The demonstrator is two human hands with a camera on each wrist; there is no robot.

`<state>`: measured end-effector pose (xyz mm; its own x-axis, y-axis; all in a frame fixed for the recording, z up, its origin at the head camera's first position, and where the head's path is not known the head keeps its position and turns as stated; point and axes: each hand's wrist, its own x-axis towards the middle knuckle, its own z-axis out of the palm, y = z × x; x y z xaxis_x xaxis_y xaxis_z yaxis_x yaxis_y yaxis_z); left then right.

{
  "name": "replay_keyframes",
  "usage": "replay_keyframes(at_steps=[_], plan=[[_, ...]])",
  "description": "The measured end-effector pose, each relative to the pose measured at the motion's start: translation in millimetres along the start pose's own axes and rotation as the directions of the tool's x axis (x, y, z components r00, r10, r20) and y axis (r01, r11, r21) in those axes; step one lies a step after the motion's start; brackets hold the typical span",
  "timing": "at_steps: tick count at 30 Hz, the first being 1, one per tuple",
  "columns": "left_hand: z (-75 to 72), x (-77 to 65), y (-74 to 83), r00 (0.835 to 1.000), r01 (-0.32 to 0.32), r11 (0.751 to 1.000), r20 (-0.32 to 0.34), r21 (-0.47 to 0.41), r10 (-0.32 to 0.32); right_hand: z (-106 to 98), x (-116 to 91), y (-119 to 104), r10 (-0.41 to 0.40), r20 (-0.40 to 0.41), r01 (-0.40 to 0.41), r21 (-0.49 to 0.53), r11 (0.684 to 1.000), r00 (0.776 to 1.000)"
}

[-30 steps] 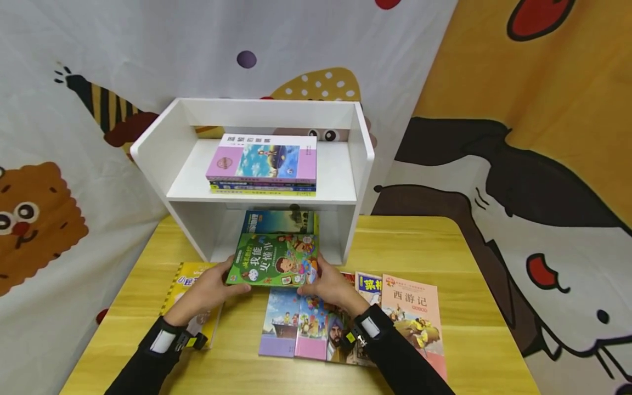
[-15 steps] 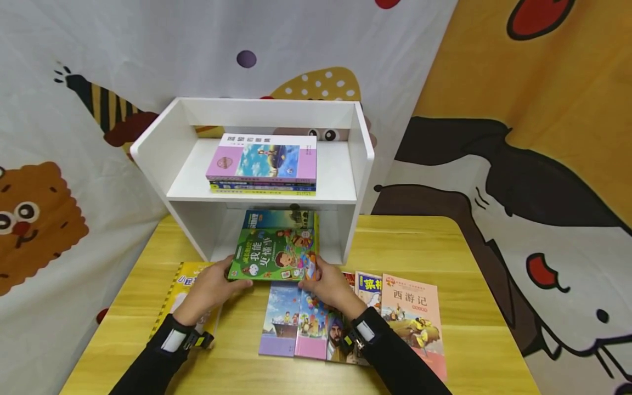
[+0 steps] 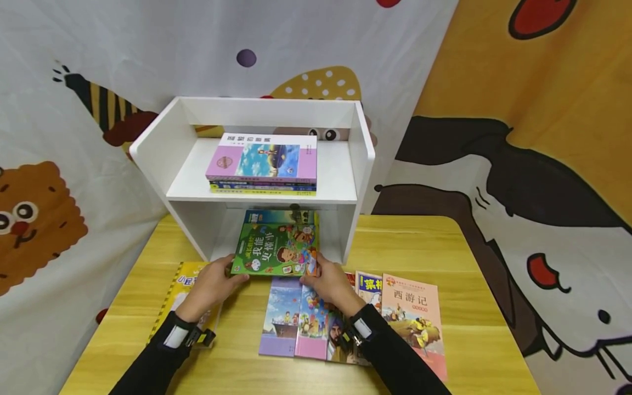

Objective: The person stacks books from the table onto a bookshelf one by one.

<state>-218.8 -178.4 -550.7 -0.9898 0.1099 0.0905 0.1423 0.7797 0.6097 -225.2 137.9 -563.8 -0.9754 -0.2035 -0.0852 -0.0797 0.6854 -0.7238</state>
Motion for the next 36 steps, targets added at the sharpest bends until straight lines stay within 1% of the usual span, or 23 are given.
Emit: replay_keyframes(at_steps=[6, 13, 19, 25, 31, 36], plan=[[1.2, 2.5, 0.4, 1.0, -0.017, 1.0, -0.02, 0.008, 0.017, -1, 4, 0, -0.003, -0.021, 0.002, -0.047, 0.999, 1.0], [2.8, 6.2, 1.5, 0.999, -0.003, 0.999, -0.04, 0.033, 0.004, -2, 9, -4, -0.035, -0.045, 0.031, -0.087, 0.996, 0.998], [5.3, 9.9, 3.2, 0.998, -0.022, 0.999, -0.06, 0.029, 0.023, -4, 9, -4, -0.049, -0.065, 0.041, -0.114, 0.993, 0.997], [6.2, 13.9, 3.2, 0.996, -0.024, 0.999, -0.082, 0.043, 0.028, -3, 11, -3, -0.096, -0.114, 0.079, -0.15, 0.985, 0.989], [8.0, 17.2, 0.0, 0.989, -0.043, 0.998, -0.137, 0.054, 0.05, -2, 14, -1, -0.125, -0.134, 0.1, -0.18, 0.978, 0.983], [10.5, 19.4, -2.3, 0.979, -0.069, 0.994, -0.188, 0.086, 0.084, -1, 18, 1, -0.166, -0.175, 0.126, -0.221, 0.967, 0.97]])
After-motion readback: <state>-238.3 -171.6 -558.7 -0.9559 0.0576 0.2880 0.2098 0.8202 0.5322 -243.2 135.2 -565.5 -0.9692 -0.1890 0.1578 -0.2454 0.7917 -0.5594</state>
